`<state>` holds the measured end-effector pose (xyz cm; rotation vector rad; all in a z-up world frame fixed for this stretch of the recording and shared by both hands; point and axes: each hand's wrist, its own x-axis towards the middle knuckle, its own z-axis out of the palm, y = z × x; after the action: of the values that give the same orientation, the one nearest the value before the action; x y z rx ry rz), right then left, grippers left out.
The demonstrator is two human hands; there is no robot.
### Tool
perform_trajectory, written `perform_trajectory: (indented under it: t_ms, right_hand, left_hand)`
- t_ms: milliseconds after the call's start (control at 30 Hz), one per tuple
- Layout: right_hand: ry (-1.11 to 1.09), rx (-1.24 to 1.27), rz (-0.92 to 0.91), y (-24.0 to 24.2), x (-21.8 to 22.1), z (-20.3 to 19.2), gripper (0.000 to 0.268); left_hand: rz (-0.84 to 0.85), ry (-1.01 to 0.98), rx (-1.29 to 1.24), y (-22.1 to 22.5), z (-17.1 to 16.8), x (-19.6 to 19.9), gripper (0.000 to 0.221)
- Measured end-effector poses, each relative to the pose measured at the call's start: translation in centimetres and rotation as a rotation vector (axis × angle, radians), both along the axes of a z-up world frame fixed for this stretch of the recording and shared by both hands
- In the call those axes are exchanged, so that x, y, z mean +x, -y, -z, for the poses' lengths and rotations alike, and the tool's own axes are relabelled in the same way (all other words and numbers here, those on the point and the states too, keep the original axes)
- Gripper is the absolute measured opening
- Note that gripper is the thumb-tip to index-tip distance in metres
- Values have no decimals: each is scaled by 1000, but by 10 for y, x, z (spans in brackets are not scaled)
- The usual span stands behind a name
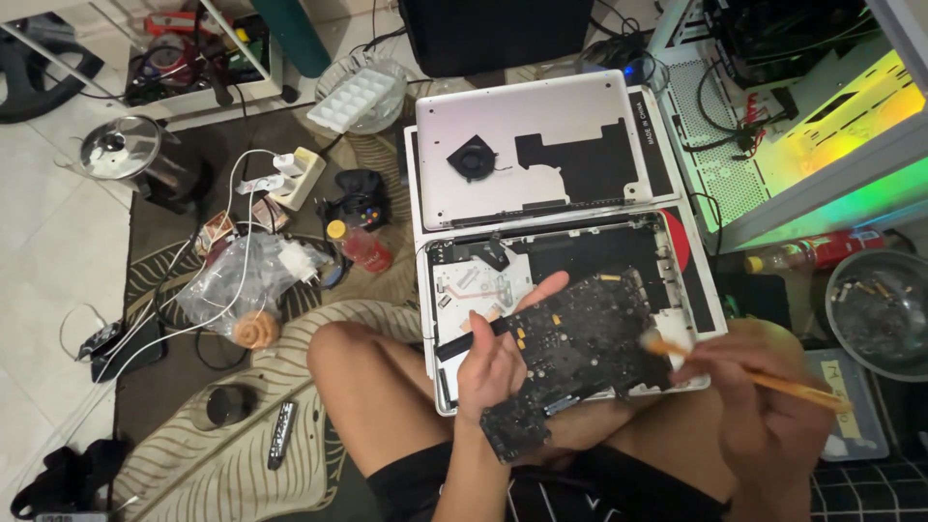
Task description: Cleaning a laptop motherboard with a brush and using a screwdriver to perform internal repairs.
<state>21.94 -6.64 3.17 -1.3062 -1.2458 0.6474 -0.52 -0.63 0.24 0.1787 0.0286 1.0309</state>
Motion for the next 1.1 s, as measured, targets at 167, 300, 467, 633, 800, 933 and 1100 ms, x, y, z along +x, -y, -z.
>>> perform_trajectory:
  t_ms: [167, 300, 467, 633, 800, 933, 1100]
  right_hand:
    - [-51, 20, -2, 9, 3, 8, 11]
    - [141, 38, -38, 10, -7, 1, 12]
    - [28, -20, -101, 12, -14, 11, 9]
    - [-22, -19, -188, 8, -28, -7, 9]
    - [2, 25, -72, 2, -31, -9, 11]
    - [321, 100, 37, -7, -34, -26, 11]
    - [201, 21, 38, -6, -40, -25, 12]
  left_hand:
    - [-19, 2, 101, -5, 9, -3, 96]
    - [-15, 4, 111, -3, 9, -1, 94]
    - [-4, 30, -61, 2, -2, 5, 89]
    - [81, 192, -39, 4, -4, 5, 90]
    - [30, -100, 179, -2, 14, 3, 93]
    - [41, -52, 146, -1, 15, 3, 94]
    - [45, -65, 139, -1, 18, 3, 93]
